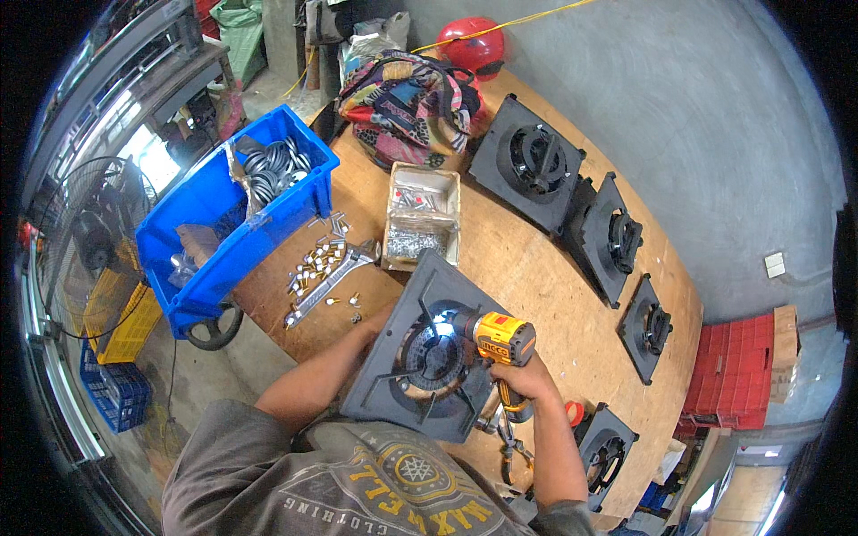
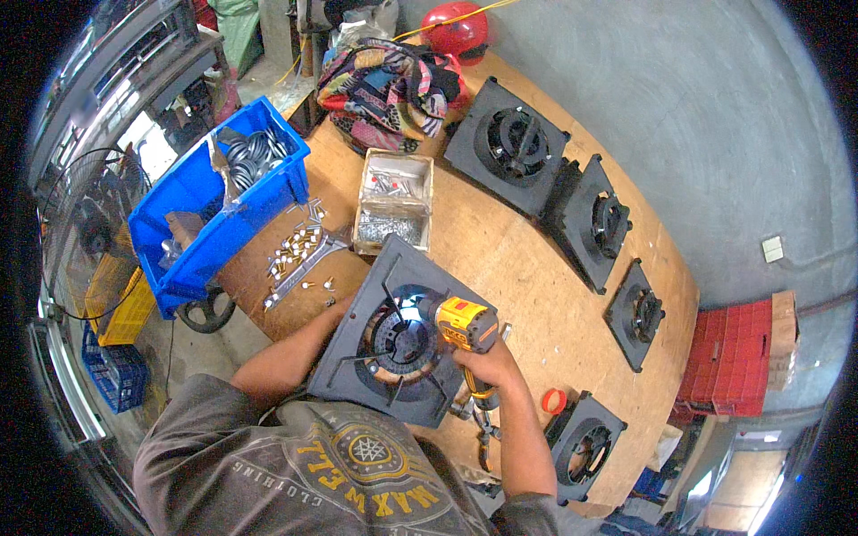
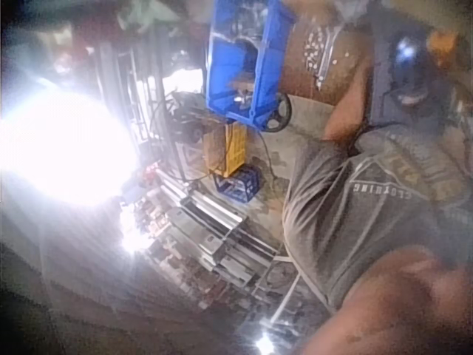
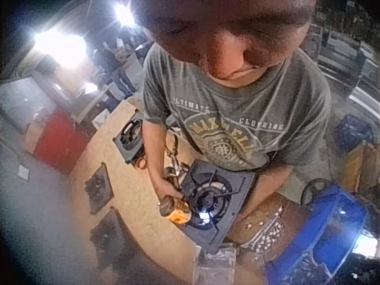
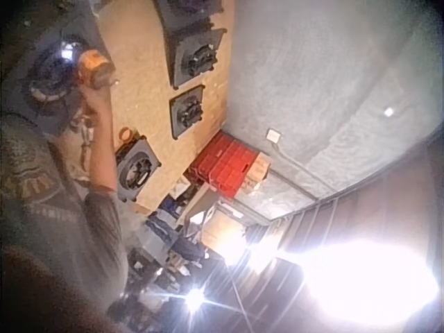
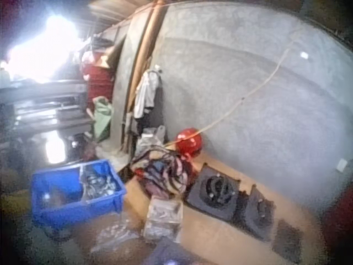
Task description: The person assembles multiple black fan housings on a wooden workbench. They use a cordless drill to fasten screws and a socket wrench to tighten bolts, repeatedly flipping the housings to access different sides. The person handles fan blades, housings, and fasteners throughout the process.
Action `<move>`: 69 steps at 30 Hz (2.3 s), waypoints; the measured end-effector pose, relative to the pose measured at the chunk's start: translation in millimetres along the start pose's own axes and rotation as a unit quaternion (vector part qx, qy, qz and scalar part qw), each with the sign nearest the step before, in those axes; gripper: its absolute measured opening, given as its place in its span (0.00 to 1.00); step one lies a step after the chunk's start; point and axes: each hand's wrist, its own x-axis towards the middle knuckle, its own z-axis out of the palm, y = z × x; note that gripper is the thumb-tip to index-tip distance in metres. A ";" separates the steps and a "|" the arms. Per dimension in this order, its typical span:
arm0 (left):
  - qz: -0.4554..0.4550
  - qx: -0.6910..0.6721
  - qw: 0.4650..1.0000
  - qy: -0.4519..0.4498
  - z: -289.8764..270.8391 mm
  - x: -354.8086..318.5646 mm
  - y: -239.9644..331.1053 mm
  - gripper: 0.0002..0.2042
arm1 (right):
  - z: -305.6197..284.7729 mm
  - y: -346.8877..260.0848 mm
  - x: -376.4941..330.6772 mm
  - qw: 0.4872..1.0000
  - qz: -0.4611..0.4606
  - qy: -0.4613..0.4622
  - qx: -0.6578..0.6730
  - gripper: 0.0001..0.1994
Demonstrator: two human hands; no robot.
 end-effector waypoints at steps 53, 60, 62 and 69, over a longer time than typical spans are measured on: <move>-0.012 0.732 0.541 0.414 -30.5 -95.0 -10.1 0.09 | 60.6 168.0 -110.7 0.963 -0.022 0.209 0.166 0.30; 0.264 0.618 0.636 0.380 49.8 -86.9 -7.6 0.08 | 69.8 168.3 -102.0 0.940 -0.058 0.285 0.179 0.24; 0.241 0.666 0.607 0.361 62.0 -64.3 -3.9 0.09 | 65.4 156.6 -97.9 0.932 -0.079 0.288 0.204 0.22; 0.217 0.771 0.498 0.332 59.4 -25.2 7.5 0.09 | 73.2 131.7 -97.5 0.925 -0.042 0.333 0.178 0.22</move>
